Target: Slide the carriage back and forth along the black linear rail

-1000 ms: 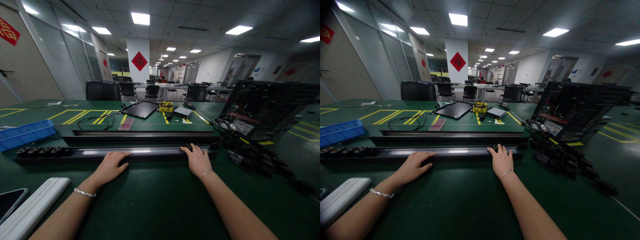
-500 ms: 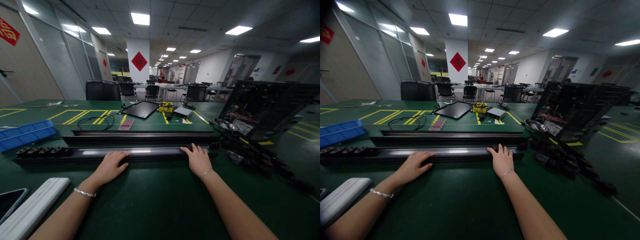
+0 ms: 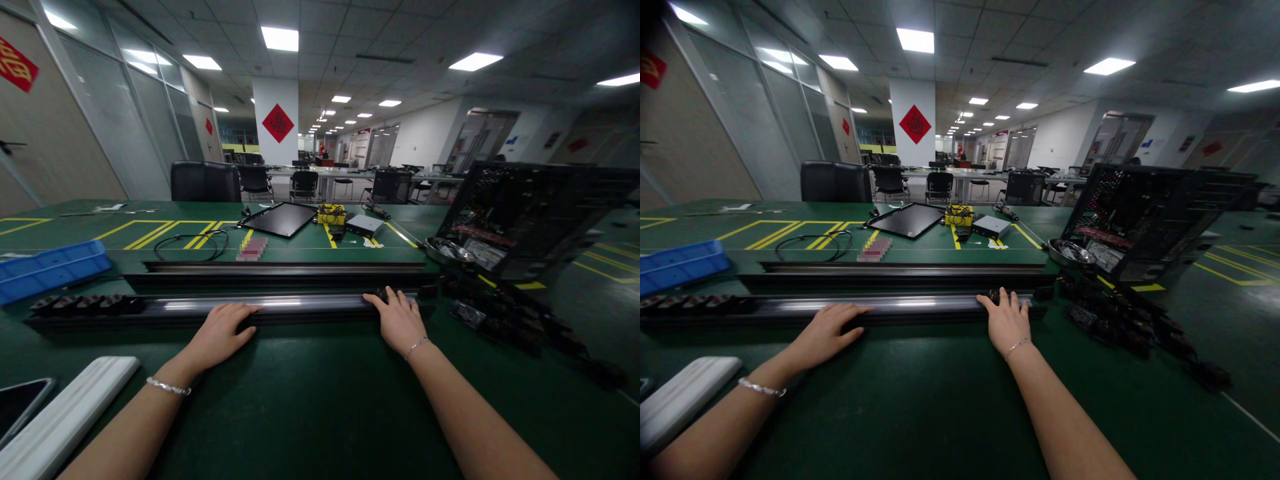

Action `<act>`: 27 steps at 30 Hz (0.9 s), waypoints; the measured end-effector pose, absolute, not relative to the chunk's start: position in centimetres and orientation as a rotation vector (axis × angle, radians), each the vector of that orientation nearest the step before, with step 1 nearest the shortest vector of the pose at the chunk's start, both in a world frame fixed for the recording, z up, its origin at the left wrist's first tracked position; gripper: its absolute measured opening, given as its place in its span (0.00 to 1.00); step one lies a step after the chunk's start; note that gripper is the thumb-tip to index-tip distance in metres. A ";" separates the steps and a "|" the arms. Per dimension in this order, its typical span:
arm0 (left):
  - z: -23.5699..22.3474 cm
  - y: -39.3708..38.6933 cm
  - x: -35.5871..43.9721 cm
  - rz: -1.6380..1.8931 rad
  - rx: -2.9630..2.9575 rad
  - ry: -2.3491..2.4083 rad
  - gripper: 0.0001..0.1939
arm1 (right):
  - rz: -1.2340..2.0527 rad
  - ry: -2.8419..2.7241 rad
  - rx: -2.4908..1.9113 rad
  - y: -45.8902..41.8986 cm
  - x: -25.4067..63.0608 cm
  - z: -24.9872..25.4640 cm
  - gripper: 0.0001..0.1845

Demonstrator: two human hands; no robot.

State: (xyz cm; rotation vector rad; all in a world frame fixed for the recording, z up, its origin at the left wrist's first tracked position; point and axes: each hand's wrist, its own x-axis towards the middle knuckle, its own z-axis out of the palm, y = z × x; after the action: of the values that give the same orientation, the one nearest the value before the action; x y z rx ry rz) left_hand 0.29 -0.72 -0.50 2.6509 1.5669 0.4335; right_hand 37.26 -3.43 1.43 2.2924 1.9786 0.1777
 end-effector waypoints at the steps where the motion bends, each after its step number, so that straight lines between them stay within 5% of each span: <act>1: -0.5 -0.7 0.3 0.430 2.649 1.567 0.22 | 0.177 1.975 2.290 -3.4 37.3 1.5 0.36; 27: 0.0 -0.9 0.6 0.437 2.635 1.555 0.21 | 0.162 1.965 2.270 -3.6 37.7 1.8 0.36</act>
State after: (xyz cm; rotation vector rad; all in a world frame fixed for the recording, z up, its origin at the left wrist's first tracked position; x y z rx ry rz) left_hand 0.58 -0.94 0.01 2.6351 1.5551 0.4371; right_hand 37.70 -3.56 1.78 2.2701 1.9648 0.1619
